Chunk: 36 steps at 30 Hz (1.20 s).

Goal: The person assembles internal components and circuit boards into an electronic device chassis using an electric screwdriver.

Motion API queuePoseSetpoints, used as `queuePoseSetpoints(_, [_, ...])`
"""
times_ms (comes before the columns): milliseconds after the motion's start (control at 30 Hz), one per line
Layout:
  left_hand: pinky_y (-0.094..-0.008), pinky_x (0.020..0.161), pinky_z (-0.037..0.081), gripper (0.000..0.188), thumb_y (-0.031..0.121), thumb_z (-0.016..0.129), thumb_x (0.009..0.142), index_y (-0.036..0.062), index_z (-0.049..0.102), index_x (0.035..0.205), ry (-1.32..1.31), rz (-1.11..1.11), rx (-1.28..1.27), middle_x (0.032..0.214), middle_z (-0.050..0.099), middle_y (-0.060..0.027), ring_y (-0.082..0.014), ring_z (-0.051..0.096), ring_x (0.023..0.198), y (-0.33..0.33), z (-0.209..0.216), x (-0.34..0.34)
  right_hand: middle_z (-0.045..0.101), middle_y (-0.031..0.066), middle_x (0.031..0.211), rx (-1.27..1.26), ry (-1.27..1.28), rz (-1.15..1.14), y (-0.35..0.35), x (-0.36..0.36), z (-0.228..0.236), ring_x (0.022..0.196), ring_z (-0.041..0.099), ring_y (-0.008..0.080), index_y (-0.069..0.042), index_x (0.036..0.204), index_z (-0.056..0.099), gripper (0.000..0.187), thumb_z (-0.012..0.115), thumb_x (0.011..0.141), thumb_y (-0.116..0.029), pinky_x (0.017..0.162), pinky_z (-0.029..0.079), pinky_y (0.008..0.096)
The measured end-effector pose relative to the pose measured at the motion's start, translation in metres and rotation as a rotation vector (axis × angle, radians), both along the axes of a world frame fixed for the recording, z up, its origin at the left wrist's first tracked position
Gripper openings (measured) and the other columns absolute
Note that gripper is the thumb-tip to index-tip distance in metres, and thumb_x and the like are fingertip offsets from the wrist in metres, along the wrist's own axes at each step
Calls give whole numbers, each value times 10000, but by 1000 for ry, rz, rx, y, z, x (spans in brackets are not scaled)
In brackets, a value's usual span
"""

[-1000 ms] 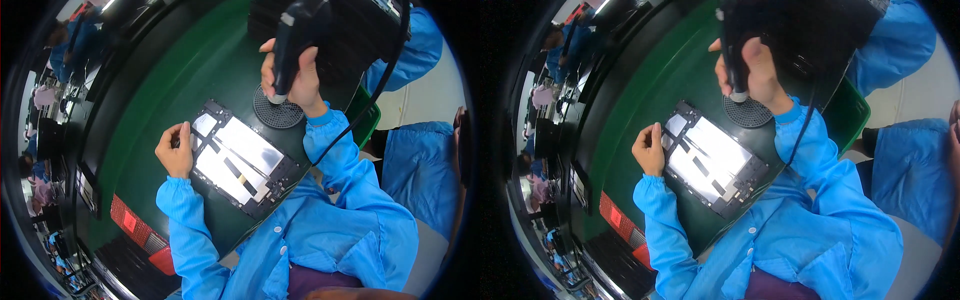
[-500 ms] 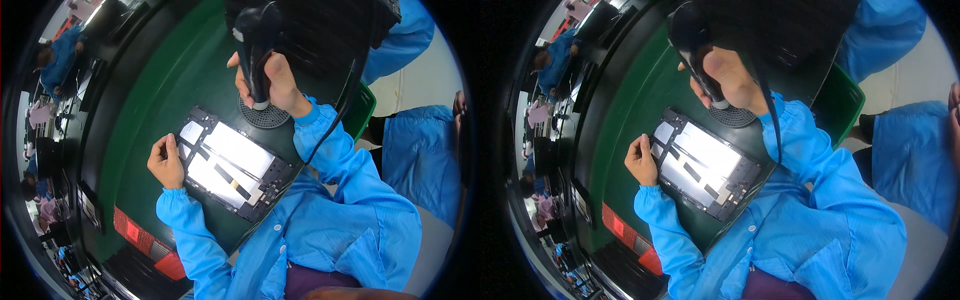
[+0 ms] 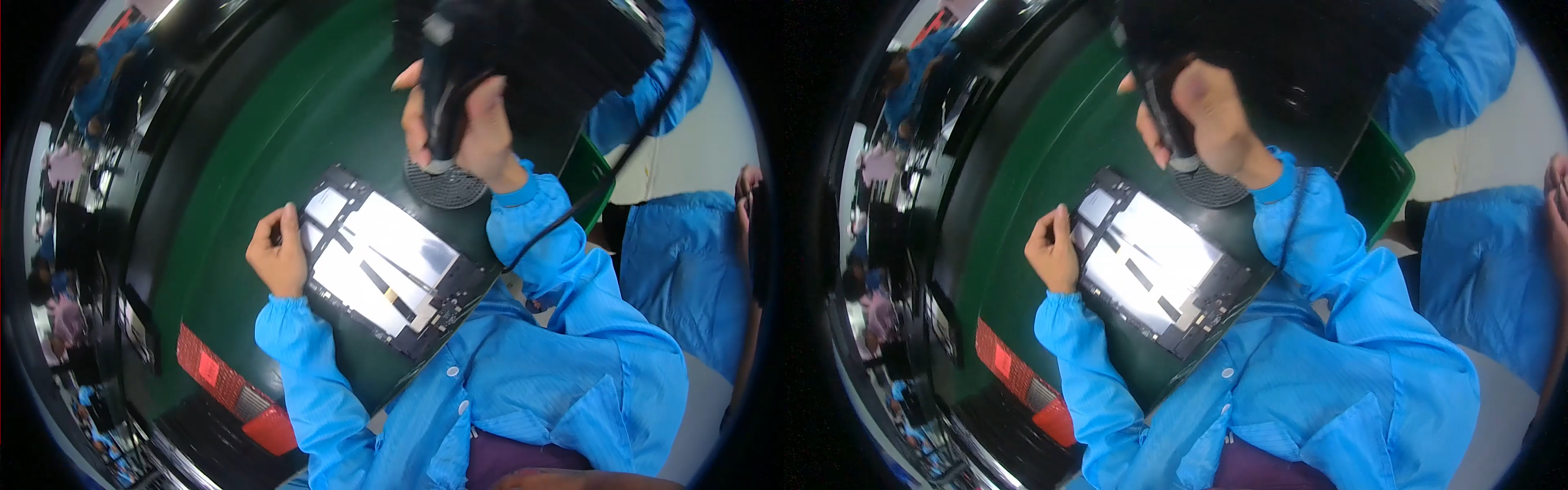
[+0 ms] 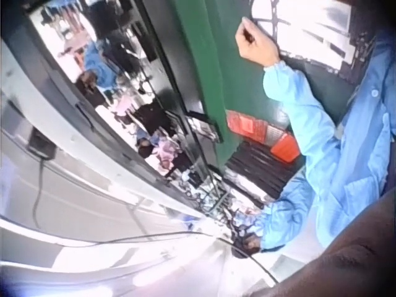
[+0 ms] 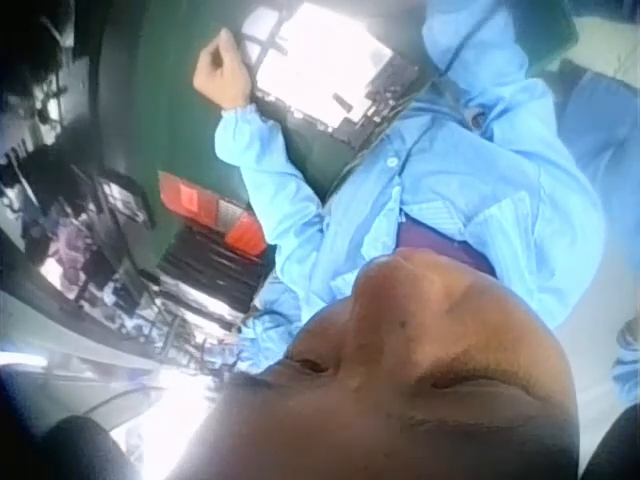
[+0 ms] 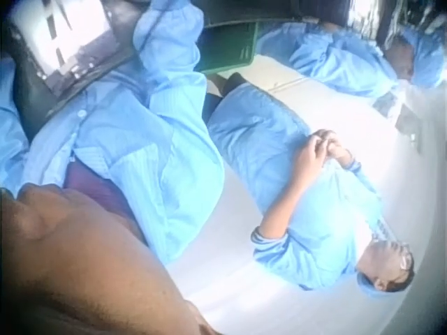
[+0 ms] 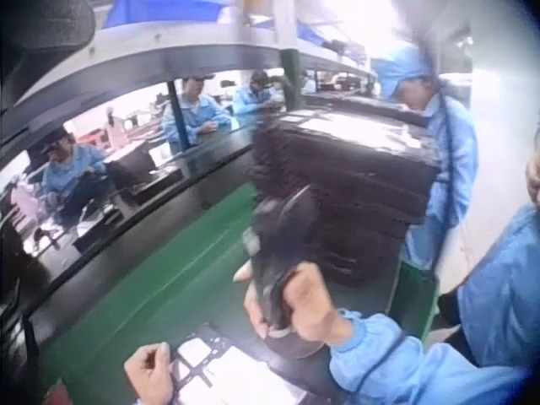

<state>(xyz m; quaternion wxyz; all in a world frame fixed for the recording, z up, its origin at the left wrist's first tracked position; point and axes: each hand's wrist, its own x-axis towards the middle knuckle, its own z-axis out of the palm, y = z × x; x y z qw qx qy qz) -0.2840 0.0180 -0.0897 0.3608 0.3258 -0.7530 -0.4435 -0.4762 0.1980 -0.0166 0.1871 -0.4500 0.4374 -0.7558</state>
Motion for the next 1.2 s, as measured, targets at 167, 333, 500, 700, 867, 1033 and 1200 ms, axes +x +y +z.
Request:
queuePoseSetpoints(167, [-243,613,469,209,187,693,792,-19,668,816,9,14,-101,690,643,-85,-109,585,642,-6,0,5,511,77,642,19,25,181,-44,33,27,499,543,150,36,1180,390,900,135,811,-744,467,467,285])
queuePoseSetpoints(333, [-266,575,474,138,114,644,770,-15,665,816,187,-59,-86,654,643,-112,-134,601,587,-15,-5,4,536,82,639,120,-30,413,-89,102,28,487,555,134,28,1156,429,914,167,785,-766,453,464,237])
queuePoseSetpoints(500, [-352,597,481,157,172,587,751,37,631,820,18,-116,-387,731,646,-149,-306,640,668,-25,-9,15,539,78,631,180,2,507,-113,133,10,483,547,121,50,1114,439,897,221,789,-758,455,460,229])
queuePoseSetpoints(700, [-383,622,481,173,216,594,740,53,614,795,185,-129,-110,750,635,-160,-378,605,715,-17,-4,16,540,73,622,194,25,526,-117,139,4,487,546,123,59,1114,436,905,222,787,-757,468,464,240])
queuePoseSetpoints(867, [-381,623,479,167,207,583,745,45,609,770,65,-126,-198,736,632,-161,-375,607,710,-24,-13,12,545,83,626,173,-11,537,-118,139,-2,491,545,122,43,1097,474,842,284,807,-724,467,453,240])
queuePoseSetpoints(1033, [-383,617,478,160,199,578,742,45,610,771,48,-128,-195,744,630,-162,-379,602,703,-28,-20,11,539,79,623,228,32,531,-119,138,0,487,541,123,69,1105,437,925,241,774,-771,457,449,237])
queuePoseSetpoints(1200, [-333,656,506,191,146,610,716,31,649,863,-194,-199,-431,821,663,-146,-305,647,715,-30,-5,15,555,96,639,129,-100,557,-116,139,-12,498,542,128,38,1021,523,780,361,822,-699,466,433,243])
